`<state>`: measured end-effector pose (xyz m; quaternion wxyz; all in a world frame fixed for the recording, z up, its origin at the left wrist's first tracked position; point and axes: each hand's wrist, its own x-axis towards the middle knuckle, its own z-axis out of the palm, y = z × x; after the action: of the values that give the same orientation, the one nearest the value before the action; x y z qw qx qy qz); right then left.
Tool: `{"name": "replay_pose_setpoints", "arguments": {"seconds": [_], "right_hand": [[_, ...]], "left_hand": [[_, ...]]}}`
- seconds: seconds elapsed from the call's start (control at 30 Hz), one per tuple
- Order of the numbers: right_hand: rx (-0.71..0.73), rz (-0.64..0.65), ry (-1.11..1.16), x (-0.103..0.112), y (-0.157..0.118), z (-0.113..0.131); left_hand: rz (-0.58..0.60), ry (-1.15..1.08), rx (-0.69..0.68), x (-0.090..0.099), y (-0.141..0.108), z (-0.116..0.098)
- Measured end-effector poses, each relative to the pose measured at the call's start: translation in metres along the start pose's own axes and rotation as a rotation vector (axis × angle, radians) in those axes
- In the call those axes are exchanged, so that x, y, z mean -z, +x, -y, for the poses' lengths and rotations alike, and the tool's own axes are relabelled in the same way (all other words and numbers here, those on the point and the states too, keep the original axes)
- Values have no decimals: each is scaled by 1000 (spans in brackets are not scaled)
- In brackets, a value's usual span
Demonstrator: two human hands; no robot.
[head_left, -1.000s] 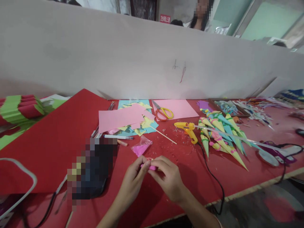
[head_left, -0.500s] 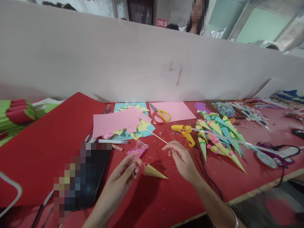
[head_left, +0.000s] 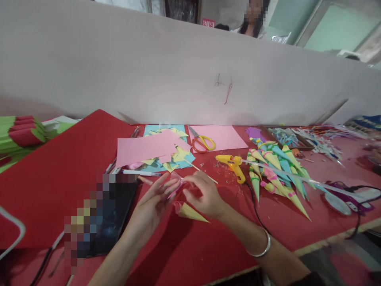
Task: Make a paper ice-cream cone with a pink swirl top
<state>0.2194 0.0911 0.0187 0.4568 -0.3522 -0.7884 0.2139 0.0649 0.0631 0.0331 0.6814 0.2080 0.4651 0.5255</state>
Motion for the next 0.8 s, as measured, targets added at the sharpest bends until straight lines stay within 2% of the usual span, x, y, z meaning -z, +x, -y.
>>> {"name": "replay_pose_setpoints", "arguments": {"seconds": [0.13, 0.27, 0.4, 0.47, 0.53, 0.6, 0.73, 0.8], "right_hand": [[126, 15, 37, -17, -3, 0], [61, -7, 112, -21, -6, -2], [9, 9, 132, -19, -9, -3], [1, -5, 116, -17, -9, -6], [-28, -27, 92, -15, -9, -12], [-100, -69, 72, -14, -9, -18], [-261, -150, 85, -12, -7, -29], [-295, -147, 96, -11, -8, -31]], "left_hand": [[61, -3, 40, -12, 2, 7], [147, 10, 27, -19, 4, 12], [284, 87, 10, -15, 5, 12], [303, 133, -7, -11, 6, 9], [286, 239, -81, -6, 9, 3], [231, 468, -222, 0, 17, -3], [54, 1291, -592, 9, 39, -7], [-4, 1616, -685, 9, 47, -3]]}}
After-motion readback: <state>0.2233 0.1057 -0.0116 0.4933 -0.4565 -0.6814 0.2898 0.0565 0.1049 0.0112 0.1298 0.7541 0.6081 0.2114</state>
